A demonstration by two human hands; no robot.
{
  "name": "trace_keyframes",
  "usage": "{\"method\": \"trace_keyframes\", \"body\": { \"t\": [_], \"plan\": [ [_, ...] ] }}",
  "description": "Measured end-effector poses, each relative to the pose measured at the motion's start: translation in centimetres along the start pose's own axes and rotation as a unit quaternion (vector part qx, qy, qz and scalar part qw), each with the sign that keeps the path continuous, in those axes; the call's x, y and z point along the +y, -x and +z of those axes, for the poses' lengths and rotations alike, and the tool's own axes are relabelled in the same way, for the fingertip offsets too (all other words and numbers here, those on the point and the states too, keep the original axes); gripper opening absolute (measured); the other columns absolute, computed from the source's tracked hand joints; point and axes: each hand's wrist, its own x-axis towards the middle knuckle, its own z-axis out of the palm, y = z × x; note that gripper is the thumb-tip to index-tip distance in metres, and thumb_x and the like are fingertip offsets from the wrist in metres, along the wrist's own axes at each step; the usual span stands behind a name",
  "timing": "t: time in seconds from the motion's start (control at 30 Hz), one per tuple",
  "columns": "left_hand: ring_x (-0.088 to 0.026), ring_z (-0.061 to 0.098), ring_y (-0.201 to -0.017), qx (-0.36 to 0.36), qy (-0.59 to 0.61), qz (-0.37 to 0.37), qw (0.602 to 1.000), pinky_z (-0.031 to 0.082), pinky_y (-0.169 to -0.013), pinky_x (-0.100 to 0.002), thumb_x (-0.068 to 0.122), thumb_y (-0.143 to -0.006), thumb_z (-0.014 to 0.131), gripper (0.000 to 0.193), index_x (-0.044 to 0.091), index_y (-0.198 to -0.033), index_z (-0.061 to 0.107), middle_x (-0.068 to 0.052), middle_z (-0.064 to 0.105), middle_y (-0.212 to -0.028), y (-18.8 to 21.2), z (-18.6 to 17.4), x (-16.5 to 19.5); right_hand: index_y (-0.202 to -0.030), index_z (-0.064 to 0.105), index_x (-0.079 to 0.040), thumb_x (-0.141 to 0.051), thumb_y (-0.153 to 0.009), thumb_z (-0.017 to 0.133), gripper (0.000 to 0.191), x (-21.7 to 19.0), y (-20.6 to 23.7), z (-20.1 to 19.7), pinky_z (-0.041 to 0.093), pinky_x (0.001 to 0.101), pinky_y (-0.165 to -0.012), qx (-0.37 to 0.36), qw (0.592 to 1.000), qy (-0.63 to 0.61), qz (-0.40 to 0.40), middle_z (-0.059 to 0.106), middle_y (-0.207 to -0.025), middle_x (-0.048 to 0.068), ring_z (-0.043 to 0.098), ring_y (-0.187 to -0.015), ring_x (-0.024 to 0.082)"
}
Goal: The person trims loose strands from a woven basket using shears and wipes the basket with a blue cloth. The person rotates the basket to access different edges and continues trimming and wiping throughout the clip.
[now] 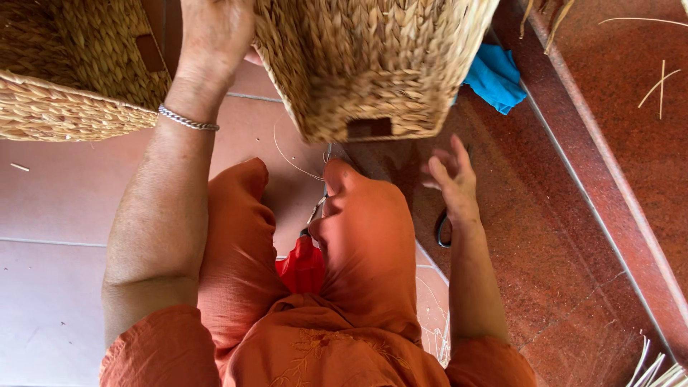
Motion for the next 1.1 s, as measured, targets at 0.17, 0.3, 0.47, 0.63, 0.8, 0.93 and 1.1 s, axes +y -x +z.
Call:
{"method": "trace_keyframes", "body": {
  "t": [0.17,0.3,0.47,0.63,0.8,0.93,1.1],
  "plan": [
    [-0.037,0.083,-0.085,-0.065,0.225,-0.191,0.953,0.065,-0.060,-0.040,0.043,-0.109,0.050,0.059,-0.005,-0.139,0.036,-0.028,0.070,-0.118,2.0,-1.7,0.9,-0.156,0.033,-0.012,-0.035,-0.096,0.070,0.074,-4.4,-3.1,2.8,0.066,0.0438,-0.082,-0.029,0.983,-0.181,-0.011,0.061,-0.141,0.017,0.072,-0.113,0.031],
    [-0.038,0.083,-0.092,-0.074,0.317,-0.268,0.907,0.066,-0.065,-0.041,0.036,-0.105,0.051,0.056,-0.009,-0.138,0.043,-0.031,0.071,-0.121,2.6,-2.0,0.0,-0.163,0.039,-0.008,-0.025,-0.106,0.070,0.066,-6.4,-4.1,3.3,0.065,0.0399,-0.094,-0.009,0.986,-0.130,-0.105,0.061,-0.146,0.016,0.068,-0.127,0.027],
    [-0.037,0.076,-0.110,-0.125,0.421,-0.268,0.857,0.064,-0.077,-0.043,0.034,-0.105,0.051,0.060,-0.012,-0.143,0.041,-0.028,0.067,-0.130,4.6,-1.8,-2.3,-0.167,0.024,-0.016,-0.005,-0.110,0.069,0.074,-7.5,-5.4,3.7,0.061,0.0369,-0.102,0.008,0.958,-0.141,-0.251,0.058,-0.149,0.012,0.062,-0.131,0.022],
    [-0.040,0.074,-0.110,-0.165,0.347,-0.401,0.832,0.061,-0.093,-0.047,0.052,-0.097,0.059,0.086,-0.006,-0.150,0.022,-0.018,0.042,-0.146,7.5,-1.6,-3.7,-0.167,0.021,-0.017,-0.005,-0.113,0.060,0.068,-8.3,-7.6,3.8,0.066,0.0303,-0.071,0.042,0.951,-0.122,-0.282,0.066,-0.144,0.015,0.072,-0.103,0.019],
    [-0.035,0.073,-0.111,-0.310,0.170,-0.389,0.851,0.061,-0.095,-0.046,0.080,-0.071,0.060,0.117,0.000,-0.153,0.035,-0.028,0.057,-0.141,10.1,-3.1,-5.0,-0.167,0.022,-0.012,0.005,-0.117,0.057,0.064,-7.9,-7.9,4.1,0.066,0.0290,-0.081,0.025,0.943,-0.086,-0.320,0.064,-0.149,0.016,0.068,-0.106,0.016],
    [-0.033,0.069,-0.121,-0.395,0.036,-0.390,0.831,0.056,-0.101,-0.048,0.076,-0.064,0.068,0.114,0.000,-0.146,0.049,-0.024,0.063,-0.140,12.3,-4.1,-7.8,-0.166,0.025,-0.013,0.014,-0.118,0.052,0.062,-6.3,-7.9,5.4,0.042,0.0339,-0.117,0.007,0.917,-0.027,-0.397,0.047,-0.158,0.013,0.051,-0.137,0.019],
    [-0.038,0.055,-0.132,-0.447,-0.200,-0.320,0.811,0.043,-0.113,-0.047,0.062,-0.077,0.074,0.091,0.004,-0.144,0.052,-0.026,0.058,-0.138,15.3,-5.2,-12.7,-0.165,0.029,-0.011,0.010,-0.118,0.054,0.057,-3.7,-10.1,7.2,0.043,0.0353,-0.126,0.037,0.915,-0.040,-0.400,0.049,-0.163,0.011,0.053,-0.143,0.020]
  ]
}}
